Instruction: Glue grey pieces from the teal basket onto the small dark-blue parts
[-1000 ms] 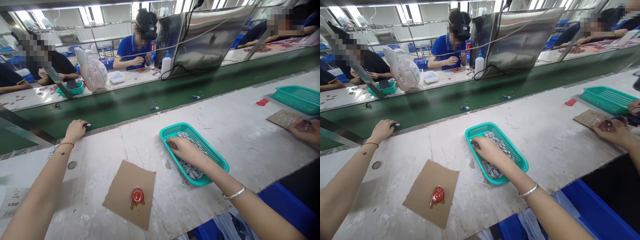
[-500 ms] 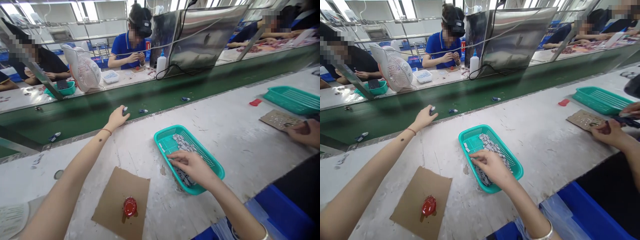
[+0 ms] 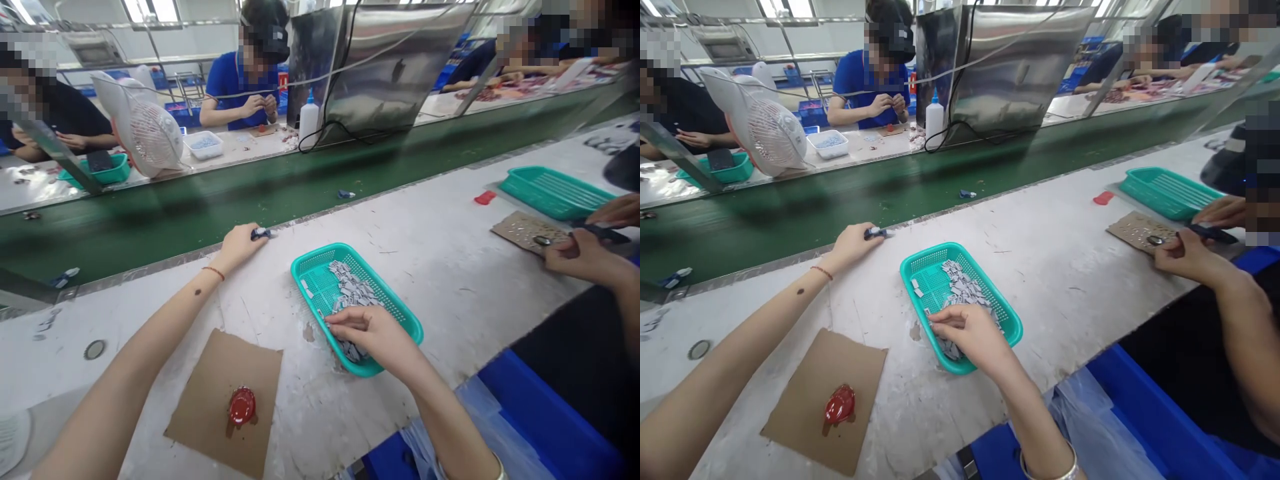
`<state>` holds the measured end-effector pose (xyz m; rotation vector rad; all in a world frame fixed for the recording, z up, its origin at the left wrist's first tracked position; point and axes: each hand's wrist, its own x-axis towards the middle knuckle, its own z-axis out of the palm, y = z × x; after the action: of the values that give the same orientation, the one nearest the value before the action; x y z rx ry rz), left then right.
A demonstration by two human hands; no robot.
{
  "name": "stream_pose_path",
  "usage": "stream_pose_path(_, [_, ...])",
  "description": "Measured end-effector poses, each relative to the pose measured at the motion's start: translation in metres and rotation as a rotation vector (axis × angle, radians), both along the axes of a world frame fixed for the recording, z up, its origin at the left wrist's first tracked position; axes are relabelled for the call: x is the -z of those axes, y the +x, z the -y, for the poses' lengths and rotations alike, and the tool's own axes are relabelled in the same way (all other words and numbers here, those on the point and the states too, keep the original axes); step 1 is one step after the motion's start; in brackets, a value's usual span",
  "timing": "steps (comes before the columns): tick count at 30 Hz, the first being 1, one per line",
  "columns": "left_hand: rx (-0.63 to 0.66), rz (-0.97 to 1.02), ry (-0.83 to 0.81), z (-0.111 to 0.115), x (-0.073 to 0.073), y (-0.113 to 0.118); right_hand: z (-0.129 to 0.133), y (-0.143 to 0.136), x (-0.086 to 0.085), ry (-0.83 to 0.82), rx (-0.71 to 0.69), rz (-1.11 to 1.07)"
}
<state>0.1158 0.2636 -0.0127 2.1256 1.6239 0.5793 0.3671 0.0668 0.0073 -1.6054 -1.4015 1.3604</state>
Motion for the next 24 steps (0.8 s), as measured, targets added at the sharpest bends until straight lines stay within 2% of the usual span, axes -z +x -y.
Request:
stream_pose_path(3, [0.016,0.103,-0.059,0.036,0.001,-0.010,0.000,0.000,-0.003,-0.032,-0.015,-0.017])
stream_pose_path(7, [-0.077,0.326,-0.176,0.076,-0.001,-0.030,0.001,-0.001,-0.003,0.003,-0.022,0.081])
stream_pose_path(11, [-0.154,0.601,-0.401,0.126,-0.008,-0.059,0.010,-0.009,-0.004,0.211,0.068,0.219])
stream_pose_path(14, [-0.158,0.764,-0.518,0.169,-0.013,-0.082,0.026,-0.032,-0.010,0.402,0.096,0.280])
stream_pose_path(16, [-0.163,0.863,-0.570,0.195,-0.013,-0.095,0.040,-0.055,-0.014,0.491,-0.024,0.264])
stream_pose_path(19, [-0.190,1.001,-0.677,0.224,-0.011,-0.109,0.058,-0.094,-0.014,0.563,-0.290,0.218])
stream_pose_path(21, [-0.226,1.040,-0.722,0.237,-0.009,-0.113,0.065,-0.114,-0.009,0.580,-0.438,0.225])
stream_pose_path(24, [-0.278,1.024,-0.676,0.251,-0.008,-0.115,0.070,-0.131,0.002,0.617,-0.563,0.306])
